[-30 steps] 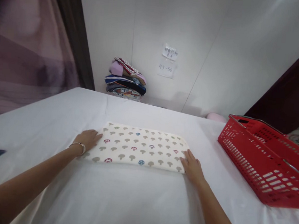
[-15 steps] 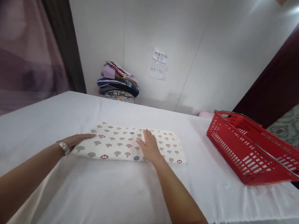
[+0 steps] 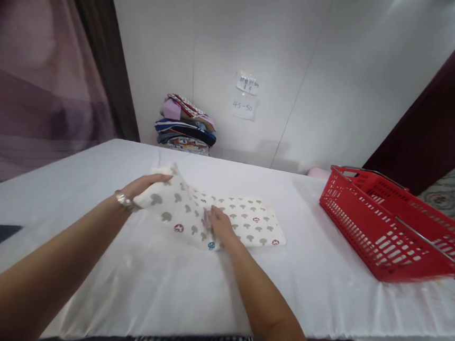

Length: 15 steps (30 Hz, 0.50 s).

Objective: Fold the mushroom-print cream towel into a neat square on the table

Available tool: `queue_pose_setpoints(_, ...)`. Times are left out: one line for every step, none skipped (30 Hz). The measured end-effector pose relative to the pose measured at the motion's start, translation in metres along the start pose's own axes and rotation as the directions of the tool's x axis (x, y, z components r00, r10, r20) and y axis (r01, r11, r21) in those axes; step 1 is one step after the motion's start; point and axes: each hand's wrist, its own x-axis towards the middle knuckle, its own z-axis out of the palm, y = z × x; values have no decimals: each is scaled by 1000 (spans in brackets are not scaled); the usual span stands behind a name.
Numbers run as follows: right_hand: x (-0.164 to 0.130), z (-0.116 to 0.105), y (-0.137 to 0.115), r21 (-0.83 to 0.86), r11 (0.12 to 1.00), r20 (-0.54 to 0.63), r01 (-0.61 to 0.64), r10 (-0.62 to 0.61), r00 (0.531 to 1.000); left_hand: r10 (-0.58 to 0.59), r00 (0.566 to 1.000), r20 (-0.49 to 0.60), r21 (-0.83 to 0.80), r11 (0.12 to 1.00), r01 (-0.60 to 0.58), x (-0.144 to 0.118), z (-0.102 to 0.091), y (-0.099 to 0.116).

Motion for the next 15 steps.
queue_pose_setpoints(-1, -4, -5, 212, 977, -40, -10, 19, 999, 9, 995, 104, 11, 1000, -10, 8, 23, 8)
queue_pose_setpoints(-1, -9, -10, 399, 917, -68, 2, 27, 997, 22, 981, 195, 24, 999, -27, 17, 49, 13)
queue_pose_setpoints(-1, -16, -14, 544, 839, -94, 36, 18, 995, 47, 965, 258, 46, 997, -61, 26, 78, 15)
queue_pose_setpoints(-2, -24, -16, 645, 759, -128, 84, 0, 992, 79, 947, 311, 93, 989, -113, 34, 108, 12)
queue_pose_setpoints(-2, -34, -16, 712, 689, -177, 138, -14, 984, 122, 932, 342, 147, 972, -181, 42, 138, 6)
queue_pose_setpoints(-3, -45, -14, 750, 634, -235, 190, -14, 972, 133, 924, 357, 213, 952, -219, 48, 166, -4)
queue_pose_setpoints(-6, -57, -9, 771, 592, -292, 237, -2, 956, 96, 912, 398, 282, 934, -221, 52, 191, -16)
queue_pose_setpoints(-9, -69, -1, 785, 557, -338, 271, 17, 941, 28, 901, 433, 353, 914, -198, 56, 211, -30)
queue_pose_setpoints(-14, -79, 9, 800, 527, -361, 289, 37, 932, -28, 879, 476, 406, 894, -191, 58, 224, -44)
queue_pose_setpoints(-20, -88, 19, 820, 496, -356, 286, 50, 933, -30, 864, 503, 451, 862, -232, 59, 231, -58)
queue_pose_setpoints(-26, -94, 29, 842, 463, -335, 276, 50, 941, 17, 867, 499, 515, 798, -312, 60, 231, -71)
queue_pose_setpoints(-31, -97, 38, 862, 436, -310, 258, 51, 949, 104, 864, 492, 589, 691, -419, 62, 226, -82)
queue_pose_setpoints(-36, -98, 45, 878, 415, -286, 238, 57, 957, 199, 839, 506, 647, 556, -521, 63, 216, -93)
queue_pose_setpoints(-39, -97, 50, 890, 403, -262, 213, 70, 963, 267, 805, 529, 688, 421, -592, 64, 205, -101)
queue_pose_setpoints(-40, -95, 52, 899, 396, -240, 186, 93, 966, 298, 772, 562, 709, 308, -634, 65, 193, -109)
